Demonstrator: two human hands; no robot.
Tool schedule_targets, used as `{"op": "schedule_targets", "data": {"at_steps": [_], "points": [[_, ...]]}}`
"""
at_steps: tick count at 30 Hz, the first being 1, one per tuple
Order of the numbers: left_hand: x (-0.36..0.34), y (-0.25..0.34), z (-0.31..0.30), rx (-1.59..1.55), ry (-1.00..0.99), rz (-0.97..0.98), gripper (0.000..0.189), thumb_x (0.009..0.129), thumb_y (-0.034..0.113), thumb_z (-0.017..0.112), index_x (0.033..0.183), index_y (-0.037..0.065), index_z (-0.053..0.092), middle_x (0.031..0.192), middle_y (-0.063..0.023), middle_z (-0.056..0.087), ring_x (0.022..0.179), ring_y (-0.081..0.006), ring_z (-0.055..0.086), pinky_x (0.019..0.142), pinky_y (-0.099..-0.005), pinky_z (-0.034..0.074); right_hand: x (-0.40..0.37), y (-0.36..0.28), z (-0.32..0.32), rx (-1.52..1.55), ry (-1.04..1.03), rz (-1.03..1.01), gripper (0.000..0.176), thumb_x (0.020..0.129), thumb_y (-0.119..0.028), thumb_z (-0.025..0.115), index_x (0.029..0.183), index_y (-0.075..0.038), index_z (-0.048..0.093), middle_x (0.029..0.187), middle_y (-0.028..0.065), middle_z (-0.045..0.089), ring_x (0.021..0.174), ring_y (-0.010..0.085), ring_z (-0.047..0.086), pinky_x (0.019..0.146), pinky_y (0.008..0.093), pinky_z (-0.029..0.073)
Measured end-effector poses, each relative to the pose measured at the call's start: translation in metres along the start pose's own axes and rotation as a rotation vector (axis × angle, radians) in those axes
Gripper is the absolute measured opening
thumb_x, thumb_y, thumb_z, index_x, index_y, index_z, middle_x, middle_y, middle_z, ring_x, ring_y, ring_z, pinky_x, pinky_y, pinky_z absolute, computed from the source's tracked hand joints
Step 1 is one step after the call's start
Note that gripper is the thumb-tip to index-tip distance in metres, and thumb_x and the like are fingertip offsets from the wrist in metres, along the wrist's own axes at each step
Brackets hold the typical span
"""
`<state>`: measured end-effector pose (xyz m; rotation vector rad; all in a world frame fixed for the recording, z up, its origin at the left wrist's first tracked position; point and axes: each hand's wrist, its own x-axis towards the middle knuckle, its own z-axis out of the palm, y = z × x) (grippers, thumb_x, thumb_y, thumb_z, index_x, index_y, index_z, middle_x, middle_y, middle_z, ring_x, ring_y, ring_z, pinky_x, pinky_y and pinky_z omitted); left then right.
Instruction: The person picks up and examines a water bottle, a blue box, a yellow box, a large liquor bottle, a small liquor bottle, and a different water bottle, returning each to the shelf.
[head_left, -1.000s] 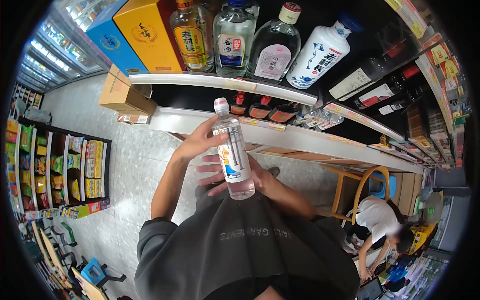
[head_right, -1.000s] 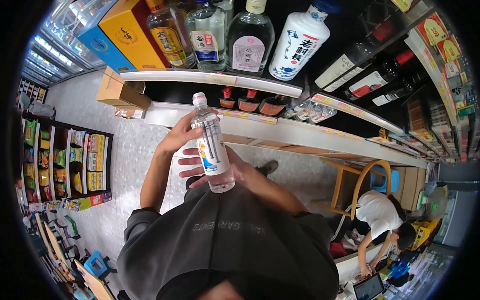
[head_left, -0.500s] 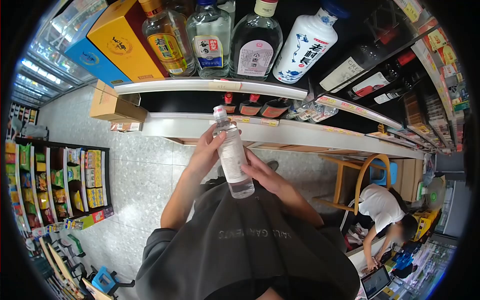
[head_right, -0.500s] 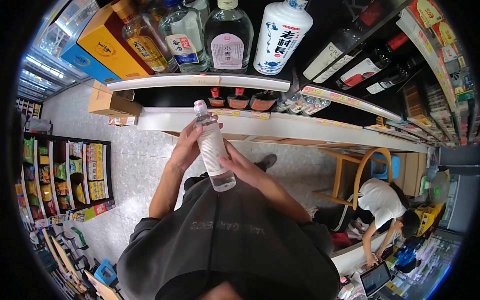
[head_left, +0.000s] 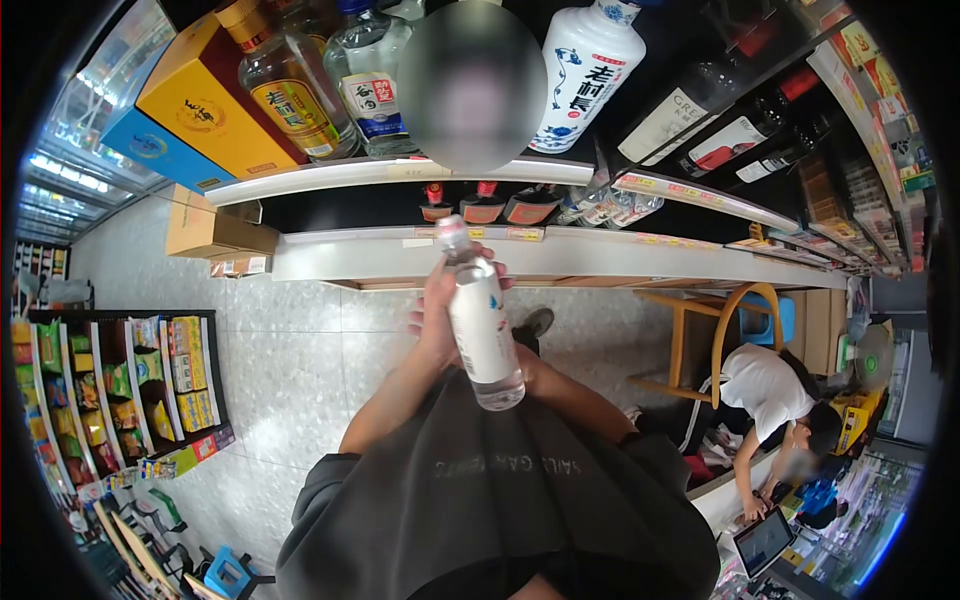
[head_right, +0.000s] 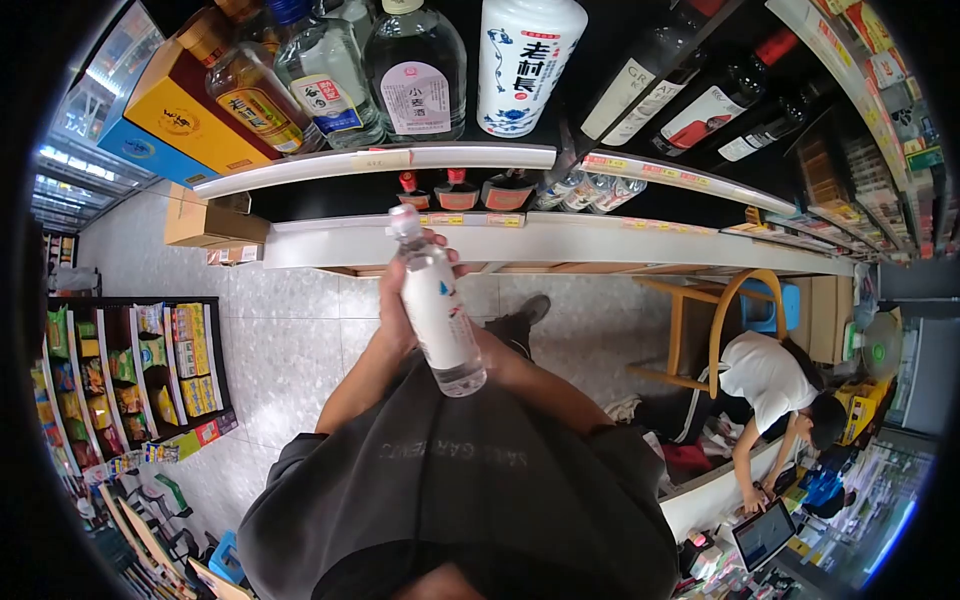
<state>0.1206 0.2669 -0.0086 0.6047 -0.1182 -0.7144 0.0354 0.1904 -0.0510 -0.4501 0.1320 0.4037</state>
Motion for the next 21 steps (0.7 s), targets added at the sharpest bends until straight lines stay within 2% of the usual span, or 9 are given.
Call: {"op": "schedule_targets", "data": {"at_steps": [3,5,6,8,9,12,13,20,21], "points": [[0.004,0.003,0.0,0.261,-0.068,0.007,0.07,0.086,0.059,0.054,0.125,0.002,0.047,0.115,-0.0111,0.056,0.105,-0.0231,0.058,0.094,-0.0405,0.047,-0.004,0.011,-0.006,0.274,-0.093,0.064,0.054,0.098,-0.042,0.043,0.136,-0.005,0.038,0.133,0.0142,0.046,0.124,0.0285,0.046,0.104,0.0448,0.04],[0.007,0.019,-0.013,0.61,-0.191,0.007,0.057,0.088,0.045,0.061,0.121,0.0,0.053,0.111,-0.0128,0.061,0.103,-0.02,0.059,0.094,-0.0351,0.045,-0.005,0.007,-0.002,0.354,-0.093,0.091,0.056,0.097,-0.042,0.045,0.138,-0.005,0.037,0.138,0.0165,0.042,0.129,0.0311,0.042,0.106,0.049,0.038],[0.01,0.023,-0.021,0.608,-0.192,0.002,0.057,0.088,0.045,0.061,0.121,0.0,0.053,0.111,-0.0128,0.061,0.103,-0.02,0.059,0.094,-0.0351,0.045,-0.006,0.004,0.003,0.371,-0.071,0.099,0.057,0.097,-0.042,0.047,0.139,-0.006,0.036,0.141,0.0176,0.04,0.132,0.0324,0.04,0.108,0.0511,0.037],[0.014,0.025,-0.037,0.825,-0.212,-0.073,0.05,0.091,0.043,0.058,0.115,-0.002,0.058,0.105,-0.0124,0.064,0.099,-0.0187,0.06,0.089,-0.0329,0.047,-0.012,-0.011,0.023,0.393,-0.013,0.126,0.062,0.096,-0.049,0.043,0.14,-0.006,0.036,0.14,0.0187,0.041,0.13,0.0358,0.041,0.106,0.0546,0.037],[0.015,0.024,-0.031,0.771,-0.183,-0.105,0.048,0.094,0.043,0.053,0.112,-0.002,0.059,0.101,-0.012,0.065,0.093,-0.0182,0.061,0.084,-0.0319,0.048,-0.014,-0.017,0.028,0.411,0.042,0.155,0.067,0.095,-0.056,0.04,0.14,-0.007,0.037,0.139,0.0199,0.042,0.129,0.0392,0.042,0.104,0.058,0.037],[0.023,0.014,-0.032,0.647,-0.083,-0.21,0.05,0.096,0.046,0.045,0.105,-0.001,0.059,0.098,-0.0116,0.065,0.089,-0.0167,0.061,0.08,-0.0305,0.049,-0.013,-0.019,0.014,0.291,0.108,0.148,0.072,0.093,-0.064,0.033,0.136,-0.007,0.042,0.134,0.0207,0.047,0.121,0.0406,0.05,0.098,0.0557,0.044],[0.025,0.008,-0.034,0.639,-0.024,-0.243,0.046,0.096,0.043,0.045,0.102,0.0,0.058,0.096,-0.0118,0.065,0.088,-0.0169,0.062,0.079,-0.0306,0.049,-0.018,-0.02,0.008,0.275,0.123,0.13,0.066,0.096,-0.059,0.03,0.135,-0.008,0.044,0.129,0.0199,0.053,0.111,0.0398,0.057,0.09,0.0509,0.051],[0.044,-0.016,0.006,0.586,-0.188,-0.303,0.041,0.097,0.04,0.047,0.103,0.0,0.056,0.098,-0.0125,0.064,0.09,-0.0175,0.062,0.081,-0.031,0.049,-0.06,-0.034,-0.035,0.213,0.117,-0.034,0.07,0.096,-0.062,0.023,0.133,-0.007,0.045,0.116,0.0182,0.062,0.098,0.0337,0.065,0.087,0.0454,0.052],[0.045,-0.022,0.018,0.603,-0.214,-0.274,0.04,0.098,0.039,0.047,0.104,0.0,0.056,0.101,-0.0119,0.064,0.094,-0.0173,0.06,0.084,-0.0313,0.047,-0.069,-0.042,-0.034,0.079,0.175,-0.071,0.069,0.097,-0.061,0.022,0.133,-0.006,0.045,0.116,0.0157,0.062,0.101,0.0284,0.063,0.09,0.0409,0.051]]}}
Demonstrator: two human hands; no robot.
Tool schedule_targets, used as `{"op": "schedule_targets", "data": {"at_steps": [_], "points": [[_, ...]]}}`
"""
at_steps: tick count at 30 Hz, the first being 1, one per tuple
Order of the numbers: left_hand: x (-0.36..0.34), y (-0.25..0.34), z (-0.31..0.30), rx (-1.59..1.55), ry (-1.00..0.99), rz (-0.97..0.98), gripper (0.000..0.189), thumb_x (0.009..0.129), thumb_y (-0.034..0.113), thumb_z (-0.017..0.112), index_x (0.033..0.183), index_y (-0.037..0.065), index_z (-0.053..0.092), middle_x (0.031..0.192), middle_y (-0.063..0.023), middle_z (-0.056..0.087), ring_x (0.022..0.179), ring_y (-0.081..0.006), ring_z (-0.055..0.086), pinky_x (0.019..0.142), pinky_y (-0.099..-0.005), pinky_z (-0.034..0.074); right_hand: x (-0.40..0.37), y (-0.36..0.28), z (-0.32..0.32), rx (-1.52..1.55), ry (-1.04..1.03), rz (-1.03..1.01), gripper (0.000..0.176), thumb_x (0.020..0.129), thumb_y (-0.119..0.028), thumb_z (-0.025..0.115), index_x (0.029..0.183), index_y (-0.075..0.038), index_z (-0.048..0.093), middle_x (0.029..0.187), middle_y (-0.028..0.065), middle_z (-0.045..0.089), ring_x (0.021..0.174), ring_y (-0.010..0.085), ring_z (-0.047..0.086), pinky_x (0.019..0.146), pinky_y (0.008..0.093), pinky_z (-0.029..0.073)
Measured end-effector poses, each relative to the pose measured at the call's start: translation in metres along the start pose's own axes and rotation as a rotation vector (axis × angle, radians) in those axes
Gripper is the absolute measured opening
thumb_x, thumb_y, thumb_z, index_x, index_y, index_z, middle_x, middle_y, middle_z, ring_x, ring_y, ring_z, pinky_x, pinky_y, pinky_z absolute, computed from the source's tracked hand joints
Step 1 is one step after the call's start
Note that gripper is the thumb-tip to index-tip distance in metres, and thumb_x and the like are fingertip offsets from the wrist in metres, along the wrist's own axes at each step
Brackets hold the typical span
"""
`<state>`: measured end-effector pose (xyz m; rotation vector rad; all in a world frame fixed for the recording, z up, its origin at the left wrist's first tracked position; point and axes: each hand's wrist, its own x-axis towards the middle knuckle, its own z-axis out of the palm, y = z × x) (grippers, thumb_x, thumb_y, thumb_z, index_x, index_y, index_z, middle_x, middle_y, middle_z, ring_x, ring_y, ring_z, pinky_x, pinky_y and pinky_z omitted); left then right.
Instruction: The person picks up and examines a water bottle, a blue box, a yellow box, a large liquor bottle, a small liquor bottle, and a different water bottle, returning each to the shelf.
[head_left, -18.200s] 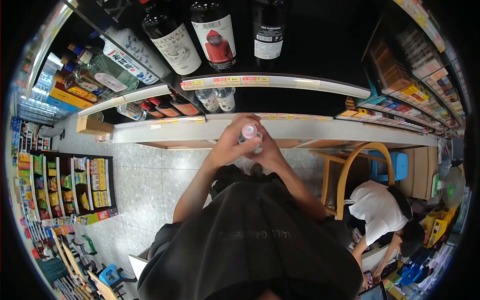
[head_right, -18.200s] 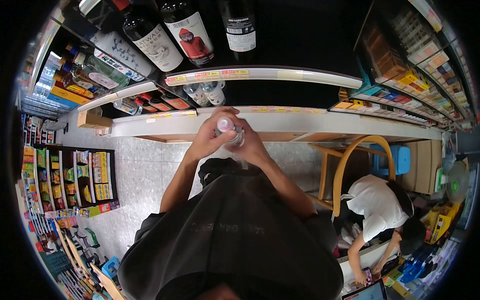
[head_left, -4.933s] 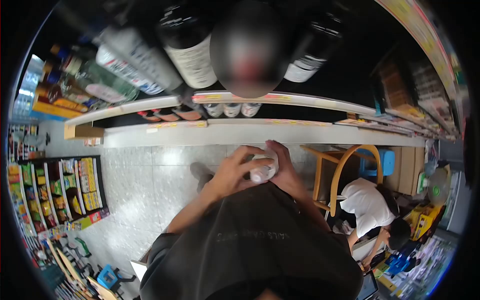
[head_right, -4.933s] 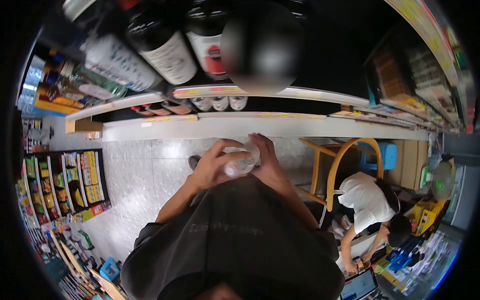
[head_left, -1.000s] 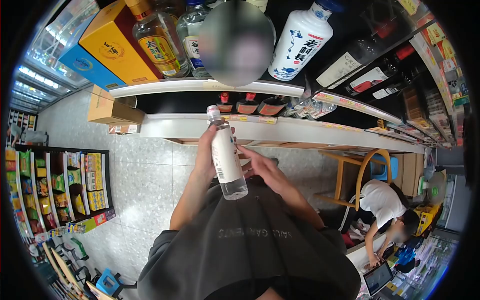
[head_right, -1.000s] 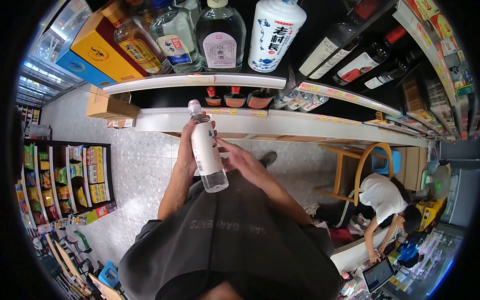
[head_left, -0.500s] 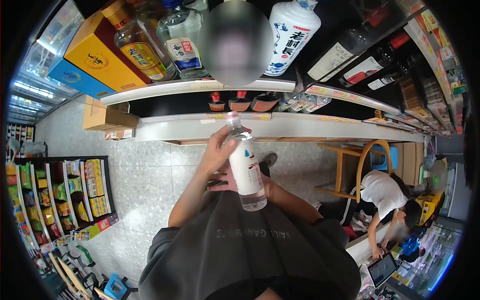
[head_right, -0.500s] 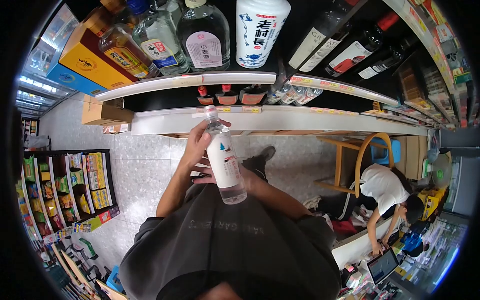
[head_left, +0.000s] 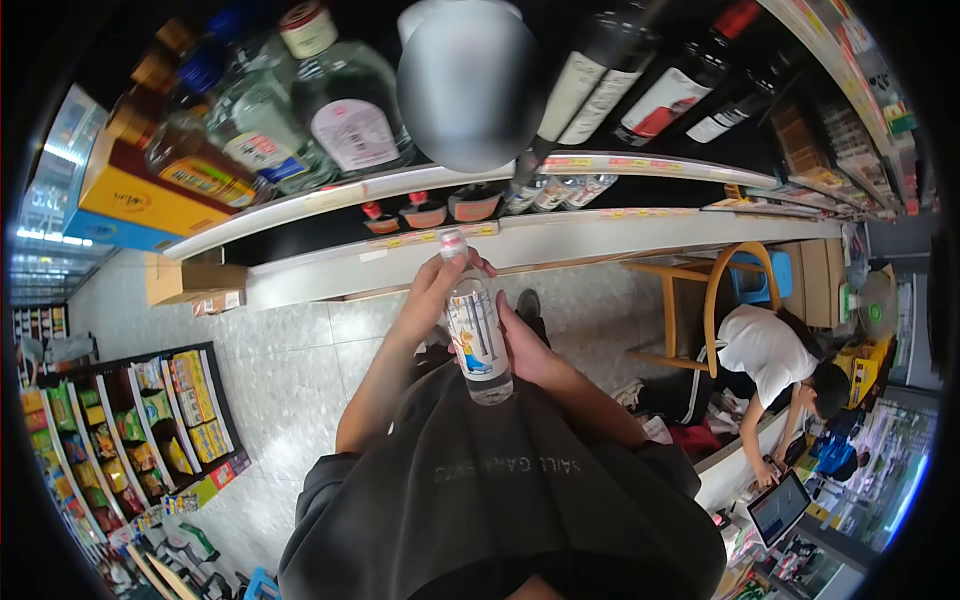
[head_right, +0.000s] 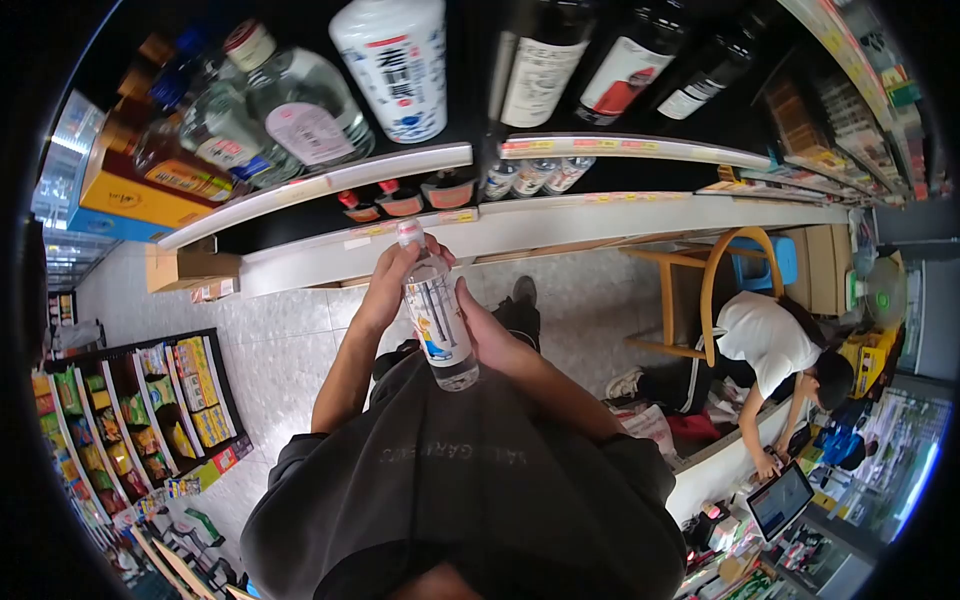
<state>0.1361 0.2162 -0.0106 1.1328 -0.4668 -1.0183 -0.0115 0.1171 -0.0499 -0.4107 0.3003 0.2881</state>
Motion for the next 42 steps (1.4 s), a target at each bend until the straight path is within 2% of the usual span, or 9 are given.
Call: {"op": "schedule_targets", "data": {"at_steps": [3,5,6,7,9,16,20,32,42], "points": [[0.017,-0.002,0.032,0.052,-0.079,0.113,0.037,0.098,0.037,0.049,0.106,0.001,0.056,0.105,-0.0105,0.064,0.101,-0.0178,0.058,0.088,-0.0334,0.045,-0.029,-0.024,-0.008,-0.262,0.146,-0.222,0.065,0.096,-0.056,0.038,0.135,-0.003,0.041,0.126,0.0136,0.054,0.115,0.0233,0.055,0.1,0.0363,0.043],[0.025,0.006,0.06,0.367,-0.214,0.328,0.034,0.096,0.034,0.053,0.106,0.002,0.056,0.107,-0.0121,0.062,0.098,-0.0196,0.058,0.087,-0.0339,0.045,-0.056,-0.056,-0.004,-0.87,0.091,-0.536,0.073,0.087,-0.047,0.064,0.137,-0.001,0.037,0.138,0.0151,0.042,0.127,0.0241,0.044,0.103,0.0384,0.039],[0.029,0.007,0.079,0.495,-0.189,0.345,0.031,0.091,0.03,0.059,0.107,0.004,0.056,0.109,-0.0125,0.06,0.1,-0.0249,0.056,0.091,-0.0366,0.043,-0.061,-0.066,-0.013,-0.869,0.156,-0.561,0.085,0.073,-0.034,0.08,0.138,-0.003,0.035,0.139,0.018,0.038,0.13,0.0278,0.04,0.105,0.0403,0.036],[0.039,0.009,0.096,0.503,-0.195,0.352,0.031,0.091,0.03,0.059,0.107,0.004,0.056,0.109,-0.0125,0.06,0.1,-0.0249,0.056,0.091,-0.0366,0.043,-0.071,-0.077,-0.022,-0.87,0.152,-0.574,0.085,0.073,-0.034,0.08,0.138,-0.003,0.035,0.139,0.018,0.038,0.13,0.0278,0.04,0.105,0.0403,0.036],[0.059,0.009,0.126,0.762,-0.354,0.593,0.033,0.085,0.027,0.065,0.107,0.005,0.057,0.113,-0.0119,0.058,0.105,-0.0307,0.052,0.095,-0.0391,0.039,-0.089,-0.097,-0.035,-1.487,0.467,-0.692,0.081,0.07,-0.029,0.079,0.136,-0.006,0.038,0.129,0.0186,0.045,0.124,0.0311,0.043,0.104,0.0411,0.037],[0.111,-0.022,0.197,1.074,-0.369,0.662,0.044,0.08,0.012,0.07,0.121,0.008,0.053,0.125,-0.0123,0.052,0.12,-0.0352,0.044,0.1,-0.0429,0.037,-0.118,-0.161,-0.103,-1.364,0.63,-1.102,0.058,0.067,-0.011,0.076,0.12,-0.006,0.054,0.117,0.0121,0.055,0.114,0.0343,0.051,0.095,0.0416,0.043],[0.115,-0.061,0.226,0.906,0.069,0.447,0.056,0.082,0.006,0.069,0.132,0.006,0.043,0.132,-0.015,0.044,0.124,-0.0359,0.042,0.101,-0.0417,0.04,-0.119,-0.209,-0.156,-1.433,0.703,-0.999,0.062,0.064,0.0,0.076,0.121,-0.004,0.053,0.116,0.0159,0.055,0.111,0.0358,0.051,0.095,0.0392,0.044],[0.019,-0.142,0.206,0.689,0.285,-0.12,0.031,0.091,0.015,0.061,0.121,0.006,0.055,0.118,-0.0117,0.054,0.106,-0.0247,0.059,0.085,-0.0339,0.051,-0.059,-0.276,-0.202,-1.347,0.623,-0.837,0.065,0.065,-0.011,0.081,0.122,0.0,0.053,0.124,0.0187,0.051,0.121,0.036,0.043,0.105,0.0413,0.036],[0.01,-0.145,0.214,0.572,0.369,-0.211,0.029,0.094,0.018,0.057,0.12,0.005,0.055,0.113,-0.0119,0.057,0.104,-0.0228,0.062,0.088,-0.0349,0.05,-0.031,-0.272,-0.221,-1.4,0.645,-0.695,0.063,0.07,-0.013,0.08,0.122,0.006,0.05,0.125,0.0209,0.047,0.114,0.0317,0.052,0.098,0.037,0.044]]}}
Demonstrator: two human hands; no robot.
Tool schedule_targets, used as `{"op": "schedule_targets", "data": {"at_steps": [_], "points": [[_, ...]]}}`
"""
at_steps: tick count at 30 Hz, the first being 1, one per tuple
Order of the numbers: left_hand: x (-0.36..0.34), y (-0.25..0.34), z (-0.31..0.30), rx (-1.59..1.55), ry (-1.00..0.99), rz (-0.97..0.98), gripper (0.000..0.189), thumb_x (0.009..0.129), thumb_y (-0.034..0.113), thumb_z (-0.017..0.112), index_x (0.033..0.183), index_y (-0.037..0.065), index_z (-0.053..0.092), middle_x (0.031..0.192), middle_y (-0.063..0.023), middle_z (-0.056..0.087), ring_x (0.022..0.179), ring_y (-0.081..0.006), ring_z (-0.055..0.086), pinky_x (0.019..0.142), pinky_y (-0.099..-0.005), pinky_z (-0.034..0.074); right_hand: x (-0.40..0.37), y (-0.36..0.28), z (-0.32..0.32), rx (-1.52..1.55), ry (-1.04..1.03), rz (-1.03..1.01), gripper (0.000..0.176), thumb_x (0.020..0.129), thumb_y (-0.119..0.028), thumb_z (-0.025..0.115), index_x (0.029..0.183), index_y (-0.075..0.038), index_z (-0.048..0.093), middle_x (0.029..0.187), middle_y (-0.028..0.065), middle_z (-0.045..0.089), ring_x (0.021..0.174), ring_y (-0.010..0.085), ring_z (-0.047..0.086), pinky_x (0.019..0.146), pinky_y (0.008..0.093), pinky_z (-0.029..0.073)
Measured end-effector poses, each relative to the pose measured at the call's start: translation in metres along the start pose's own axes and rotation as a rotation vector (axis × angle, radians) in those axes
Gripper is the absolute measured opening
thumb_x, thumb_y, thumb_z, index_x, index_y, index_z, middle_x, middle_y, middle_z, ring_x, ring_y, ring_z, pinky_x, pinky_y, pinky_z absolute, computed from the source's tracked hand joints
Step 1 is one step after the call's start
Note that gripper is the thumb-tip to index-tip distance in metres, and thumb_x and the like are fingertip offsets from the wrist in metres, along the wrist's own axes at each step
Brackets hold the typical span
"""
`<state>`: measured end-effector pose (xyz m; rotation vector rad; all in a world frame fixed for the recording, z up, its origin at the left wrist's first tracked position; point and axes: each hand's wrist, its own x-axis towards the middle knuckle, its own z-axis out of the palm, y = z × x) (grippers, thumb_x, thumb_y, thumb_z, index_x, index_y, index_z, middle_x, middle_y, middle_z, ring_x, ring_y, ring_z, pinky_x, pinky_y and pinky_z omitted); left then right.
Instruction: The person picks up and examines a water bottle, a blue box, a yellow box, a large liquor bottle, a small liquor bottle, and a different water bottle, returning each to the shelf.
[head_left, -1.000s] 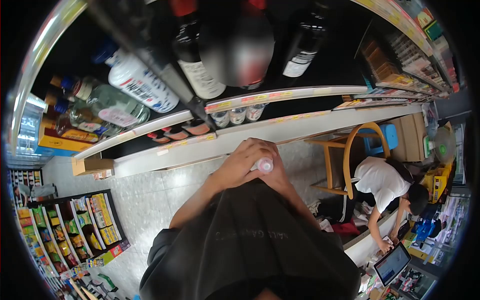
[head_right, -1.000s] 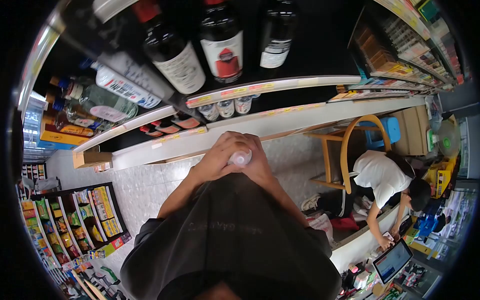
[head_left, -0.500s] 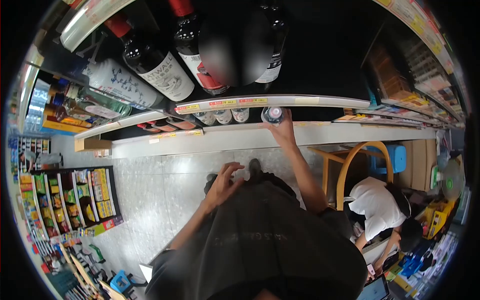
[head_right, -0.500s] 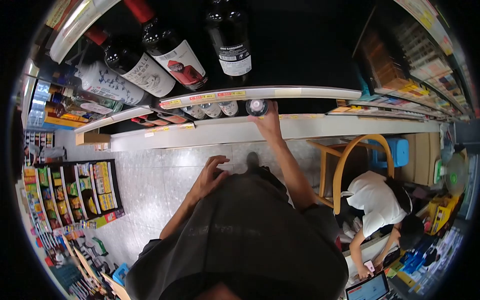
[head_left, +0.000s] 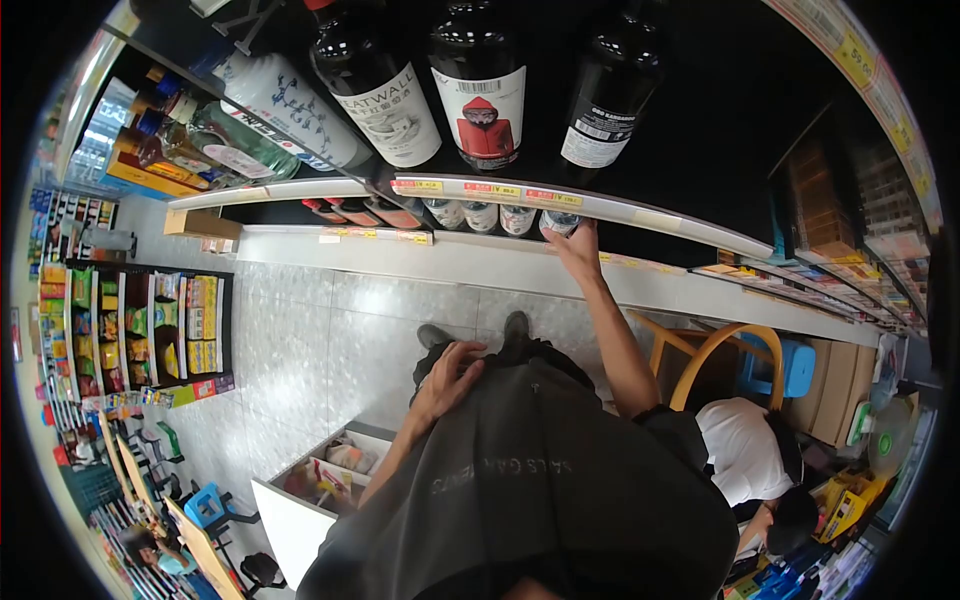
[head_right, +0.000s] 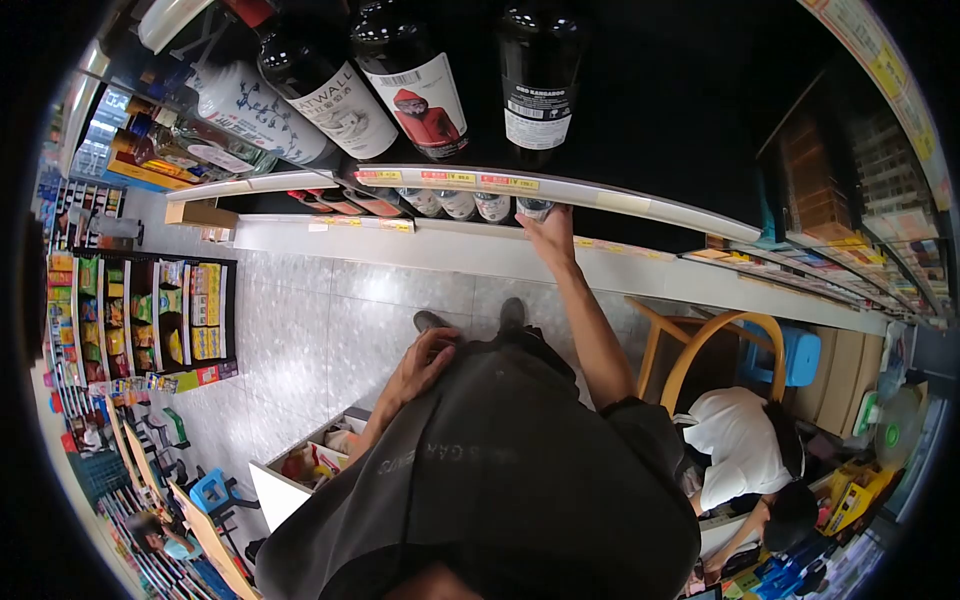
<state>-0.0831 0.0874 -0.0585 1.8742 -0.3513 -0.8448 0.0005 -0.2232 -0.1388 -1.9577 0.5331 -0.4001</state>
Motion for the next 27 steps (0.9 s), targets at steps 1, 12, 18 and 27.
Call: {"op": "schedule_targets", "data": {"at_steps": [1,12,18,27], "points": [[0.0,0.001,-0.001,0.01,0.007,0.004,0.029,0.094,0.018,0.057,0.12,0.005,0.055,0.113,-0.012,0.057,0.104,-0.0231,0.062,0.088,-0.035,0.051,0.002,0.001,0.0,-0.001,-0.005,-0.002,0.063,0.07,-0.013,0.08,0.122,0.006,0.05,0.125,0.0209,0.047,0.114,0.0317,0.052,0.098,0.037,0.044],[-0.004,-0.005,-0.001,0.02,0.033,-0.004,0.03,0.094,0.02,0.057,0.12,0.004,0.055,0.112,-0.0125,0.057,0.101,-0.0238,0.063,0.087,-0.0342,0.051,0.008,0.0,-0.005,0.22,-0.267,0.047,0.049,0.076,-0.012,0.078,0.116,0.004,0.055,0.109,0.0152,0.062,0.098,0.0208,0.062,0.083,0.0324,0.054],[-0.002,-0.012,0.004,0.055,0.036,0.007,0.033,0.095,0.023,0.057,0.121,0.004,0.053,0.112,-0.0132,0.057,0.101,-0.0243,0.063,0.086,-0.0346,0.051,0.005,-0.009,-0.008,0.075,-0.21,-0.052,0.047,0.079,-0.013,0.076,0.118,0.001,0.056,0.114,0.012,0.061,0.1,0.0228,0.061,0.091,0.0347,0.05],[-0.004,-0.021,0.002,0.013,0.087,-0.021,0.034,0.094,0.023,0.057,0.122,0.002,0.053,0.112,-0.0149,0.056,0.101,-0.0251,0.063,0.085,-0.035,0.051,0.011,0.067,-0.039,1.065,-0.098,0.395,0.048,0.101,-0.033,0.04,0.142,-0.009,0.034,0.148,0.0077,0.033,0.136,0.0245,0.033,0.114,0.0443,0.025]]}}
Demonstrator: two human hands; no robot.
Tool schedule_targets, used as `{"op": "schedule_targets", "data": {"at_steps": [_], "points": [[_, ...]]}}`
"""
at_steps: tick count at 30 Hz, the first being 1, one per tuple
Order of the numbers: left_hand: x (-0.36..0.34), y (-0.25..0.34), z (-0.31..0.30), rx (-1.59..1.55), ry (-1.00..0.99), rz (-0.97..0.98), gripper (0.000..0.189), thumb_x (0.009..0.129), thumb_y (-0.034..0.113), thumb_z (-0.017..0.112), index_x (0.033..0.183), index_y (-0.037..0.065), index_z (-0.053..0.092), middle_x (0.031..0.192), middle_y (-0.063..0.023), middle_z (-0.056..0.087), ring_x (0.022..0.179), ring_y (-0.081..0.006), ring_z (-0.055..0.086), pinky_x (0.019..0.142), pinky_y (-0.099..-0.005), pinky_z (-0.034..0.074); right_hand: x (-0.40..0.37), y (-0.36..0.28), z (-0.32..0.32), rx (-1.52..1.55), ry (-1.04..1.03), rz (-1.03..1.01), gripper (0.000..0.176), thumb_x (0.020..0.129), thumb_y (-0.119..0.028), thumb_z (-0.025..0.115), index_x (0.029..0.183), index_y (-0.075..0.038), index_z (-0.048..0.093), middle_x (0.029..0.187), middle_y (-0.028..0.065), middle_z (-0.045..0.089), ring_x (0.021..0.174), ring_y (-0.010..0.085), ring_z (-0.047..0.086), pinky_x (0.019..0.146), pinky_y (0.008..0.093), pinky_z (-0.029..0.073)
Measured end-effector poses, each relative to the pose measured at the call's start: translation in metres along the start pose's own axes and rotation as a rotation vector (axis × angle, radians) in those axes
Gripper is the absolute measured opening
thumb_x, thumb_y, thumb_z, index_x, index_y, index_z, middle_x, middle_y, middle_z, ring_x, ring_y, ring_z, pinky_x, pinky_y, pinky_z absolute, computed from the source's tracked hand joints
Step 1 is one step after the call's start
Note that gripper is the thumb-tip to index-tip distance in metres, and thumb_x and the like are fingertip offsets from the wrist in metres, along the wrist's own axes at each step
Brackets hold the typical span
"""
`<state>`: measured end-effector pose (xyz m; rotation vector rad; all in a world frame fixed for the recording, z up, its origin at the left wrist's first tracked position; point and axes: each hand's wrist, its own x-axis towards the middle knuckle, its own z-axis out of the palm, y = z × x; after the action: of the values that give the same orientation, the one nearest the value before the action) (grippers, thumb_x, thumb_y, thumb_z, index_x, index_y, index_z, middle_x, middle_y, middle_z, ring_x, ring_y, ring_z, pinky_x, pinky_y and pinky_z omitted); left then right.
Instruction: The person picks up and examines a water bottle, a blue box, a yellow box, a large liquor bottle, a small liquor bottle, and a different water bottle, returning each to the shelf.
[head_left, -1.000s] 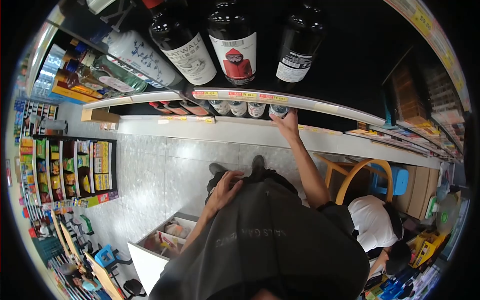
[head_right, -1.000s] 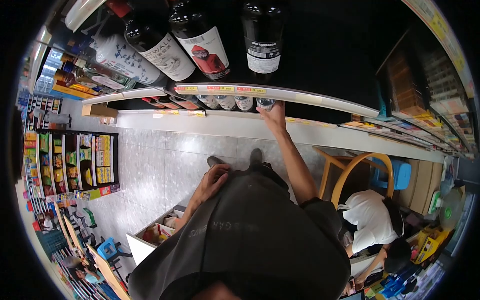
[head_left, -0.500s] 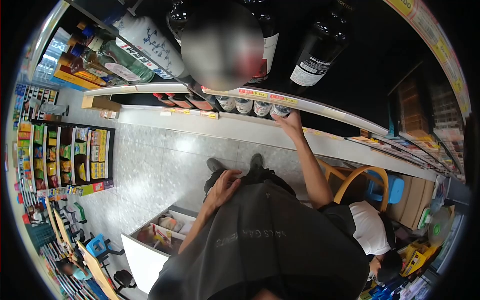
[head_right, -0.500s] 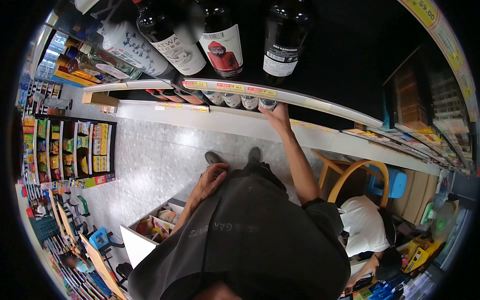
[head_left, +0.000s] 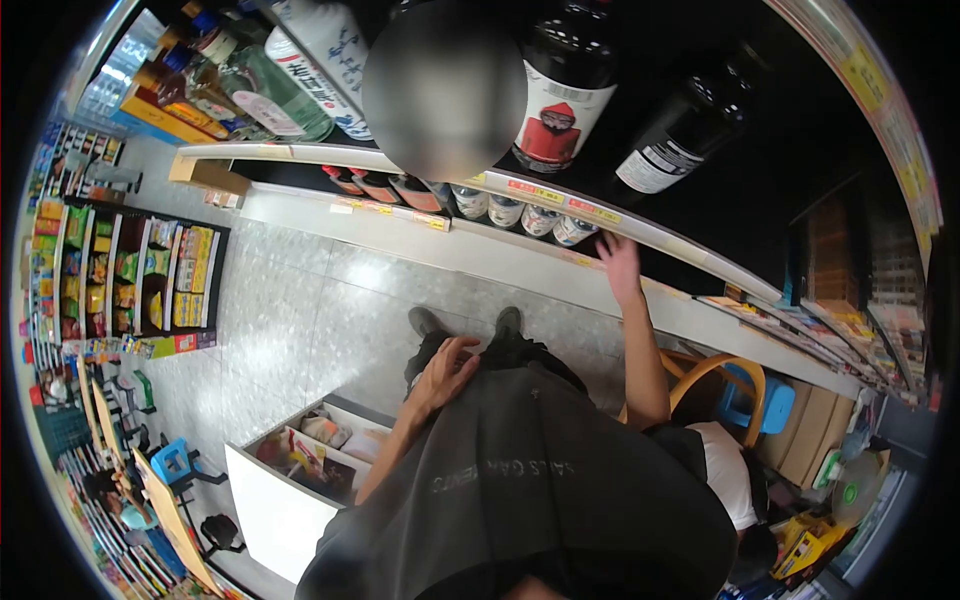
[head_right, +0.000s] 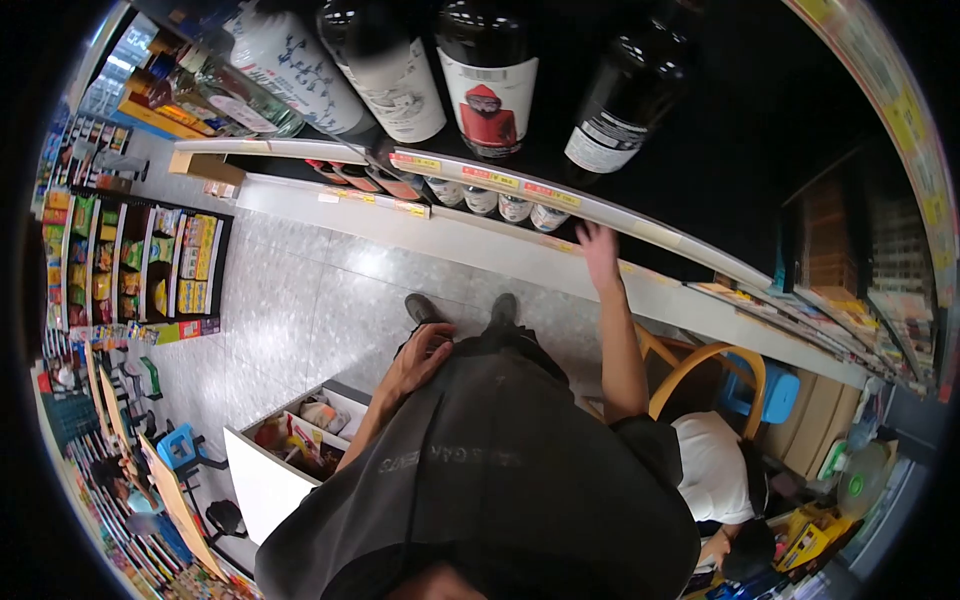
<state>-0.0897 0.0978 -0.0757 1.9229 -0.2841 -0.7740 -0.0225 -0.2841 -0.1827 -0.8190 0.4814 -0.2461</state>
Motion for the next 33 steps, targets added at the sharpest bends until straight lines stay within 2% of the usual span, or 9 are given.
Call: {"op": "schedule_targets", "data": {"at_steps": [1,2,4,12,24,33], "points": [[-0.001,-0.008,0.0,-0.002,0.029,0.017,0.034,0.094,0.022,0.057,0.122,0.002,0.053,0.111,-0.0147,0.056,0.101,-0.0249,0.063,0.085,-0.035,0.051,0.01,0.0,-0.005,-0.005,0.093,-0.097,0.048,0.101,-0.038,0.037,0.14,-0.011,0.037,0.146,0.0084,0.037,0.135,0.0242,0.034,0.114,0.0448,0.026],[-0.003,-0.015,0.002,-0.003,0.054,0.033,0.034,0.094,0.022,0.057,0.122,0.003,0.053,0.111,-0.0145,0.056,0.1,-0.0247,0.063,0.085,-0.035,0.051,0.023,0.0,-0.01,-0.086,0.163,-0.161,0.045,0.1,-0.038,0.039,0.137,-0.011,0.041,0.141,0.0083,0.043,0.132,0.0232,0.038,0.112,0.0444,0.03],[-0.006,-0.016,0.001,0.002,0.061,0.002,0.034,0.094,0.022,0.057,0.122,0.003,0.053,0.111,-0.0142,0.056,0.1,-0.0244,0.063,0.085,-0.0349,0.051,0.056,0.009,-0.021,-0.05,0.203,-0.176,0.043,0.1,-0.037,0.04,0.134,-0.01,0.044,0.136,0.0084,0.048,0.128,0.0232,0.043,0.11,0.0432,0.032],[-0.018,-0.015,-0.003,0.013,0.117,-0.028,0.035,0.094,0.024,0.056,0.122,0.004,0.053,0.113,-0.0135,0.056,0.101,-0.0245,0.062,0.086,-0.0347,0.049,0.125,0.044,-0.003,-0.139,0.227,-0.076,0.043,0.1,-0.036,0.041,0.134,-0.01,0.044,0.135,0.0085,0.049,0.126,0.0233,0.044,0.109,0.0428,0.033],[-0.023,-0.028,-0.011,0.06,0.112,-0.074,0.038,0.095,0.031,0.053,0.122,0.005,0.054,0.112,-0.0154,0.056,0.103,-0.0276,0.059,0.089,-0.0364,0.047,0.122,0.053,-0.004,-0.175,0.221,-0.007,0.043,0.1,-0.035,0.041,0.134,-0.009,0.045,0.134,0.0087,0.05,0.124,0.0236,0.046,0.108,0.0423,0.035],[-0.035,-0.038,-0.036,0.178,0.097,-0.052,0.037,0.094,0.03,0.055,0.122,0.005,0.054,0.115,-0.0157,0.056,0.104,-0.0289,0.059,0.089,-0.0366,0.048,0.102,0.038,-0.01,-0.156,0.235,-0.024,0.043,0.1,-0.035,0.042,0.133,-0.009,0.045,0.133,0.0088,0.051,0.123,0.0238,0.048,0.107,0.0418,0.036]]}}
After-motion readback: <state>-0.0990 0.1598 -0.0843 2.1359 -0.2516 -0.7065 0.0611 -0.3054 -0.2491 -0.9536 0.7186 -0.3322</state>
